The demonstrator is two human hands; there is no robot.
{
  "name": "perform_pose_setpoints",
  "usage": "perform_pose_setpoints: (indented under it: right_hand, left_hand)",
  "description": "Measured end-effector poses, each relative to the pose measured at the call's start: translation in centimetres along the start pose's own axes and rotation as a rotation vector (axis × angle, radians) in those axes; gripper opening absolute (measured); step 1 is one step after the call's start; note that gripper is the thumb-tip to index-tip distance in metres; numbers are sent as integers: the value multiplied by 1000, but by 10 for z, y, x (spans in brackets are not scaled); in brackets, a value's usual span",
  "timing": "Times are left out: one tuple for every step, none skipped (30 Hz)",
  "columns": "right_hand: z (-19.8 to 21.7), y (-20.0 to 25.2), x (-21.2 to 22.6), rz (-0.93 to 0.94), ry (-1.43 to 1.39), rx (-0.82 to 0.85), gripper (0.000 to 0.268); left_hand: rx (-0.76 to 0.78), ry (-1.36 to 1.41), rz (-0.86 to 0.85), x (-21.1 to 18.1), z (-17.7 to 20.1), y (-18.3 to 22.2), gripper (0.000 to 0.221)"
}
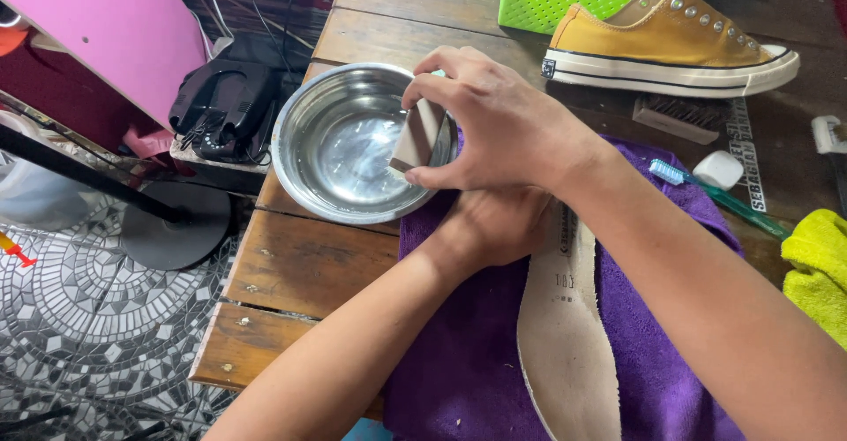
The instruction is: Removing an insole from a sneaker and cleaning it thoroughly using water and various brushes on a workbench.
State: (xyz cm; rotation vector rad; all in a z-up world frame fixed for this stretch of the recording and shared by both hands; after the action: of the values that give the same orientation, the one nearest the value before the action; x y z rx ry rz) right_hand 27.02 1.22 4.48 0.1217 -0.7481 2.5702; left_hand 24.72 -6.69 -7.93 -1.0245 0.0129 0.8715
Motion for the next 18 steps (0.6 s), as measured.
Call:
perform_pose_setpoints:
  right_hand:
    - [2, 3, -1, 13, -5, 2, 71]
    - [4, 6, -1, 25, -11, 4, 72]
    - [4, 8, -4, 23, -10, 4, 72]
    - [6, 11, -2, 69, -21, -14, 72]
    - [8, 13, -1, 115, -31, -32, 71]
    - [11, 14, 0, 114, -29, -32, 71]
    - [13, 14, 2, 125, -47, -30, 69]
    - [14, 14, 5, 136, -65, -28, 66]
    - [16, 14, 4, 135, -66, -28, 66]
    - [18, 14, 5, 143, -66, -33, 67]
    - [20, 14, 6, 152, -66, -37, 67]
    - [21, 15, 5, 151, -65, -38, 67]
    - [23, 15, 5, 154, -73, -43, 68]
    - [26, 15, 5, 157, -80, -48, 68]
    - [26, 16, 4, 155, -79, -48, 68]
    - [27, 16, 4, 149, -81, -47, 68]
    - [28, 16, 4, 145, -84, -46, 69]
    - [29, 17, 4, 145, -84, -45, 69]
  left_hand:
    - [-52, -1, -37, -2, 3, 2, 28]
    - [-105, -1, -74, -4, 5, 4, 32]
    - [-104, 1, -74, -7, 10, 0, 32]
    - [-35, 61, -22, -6, 9, -3, 36]
    - [33, 121, 30, -6, 7, -6, 39]
    - [33, 123, 28, -7, 8, -6, 39]
    - [22, 116, 26, -7, 10, -7, 39]
    - [10, 109, 23, -8, 13, -7, 39]
    - [12, 109, 23, -8, 14, -7, 39]
    - [9, 132, 27, -8, 16, -7, 34]
    - [5, 154, 30, -9, 18, -8, 30]
    - [5, 154, 29, -9, 17, -8, 30]
    - [-25, 144, 10, -11, 20, -9, 29]
    - [-56, 133, -9, -13, 22, -10, 30]
    - [-55, 136, -10, -13, 23, -11, 30]
    - [-58, 169, -11, -14, 24, -11, 30]
    - [-61, 200, -11, -15, 26, -11, 30]
    - [-61, 200, -10, -15, 26, -12, 30]
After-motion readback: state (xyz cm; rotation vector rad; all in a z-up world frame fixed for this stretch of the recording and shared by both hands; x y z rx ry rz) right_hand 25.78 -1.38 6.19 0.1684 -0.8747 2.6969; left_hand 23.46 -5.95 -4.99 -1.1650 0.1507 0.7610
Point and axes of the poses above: each hand's wrist, its own y-axis away from the middle knuckle, its own z-axis out of the back of the hand, x = y × z, the point moved 10 cm from there along -y, towards the middle knuckle, and after that the axes turned 15 degrees about -x, right-handed, at the moved point
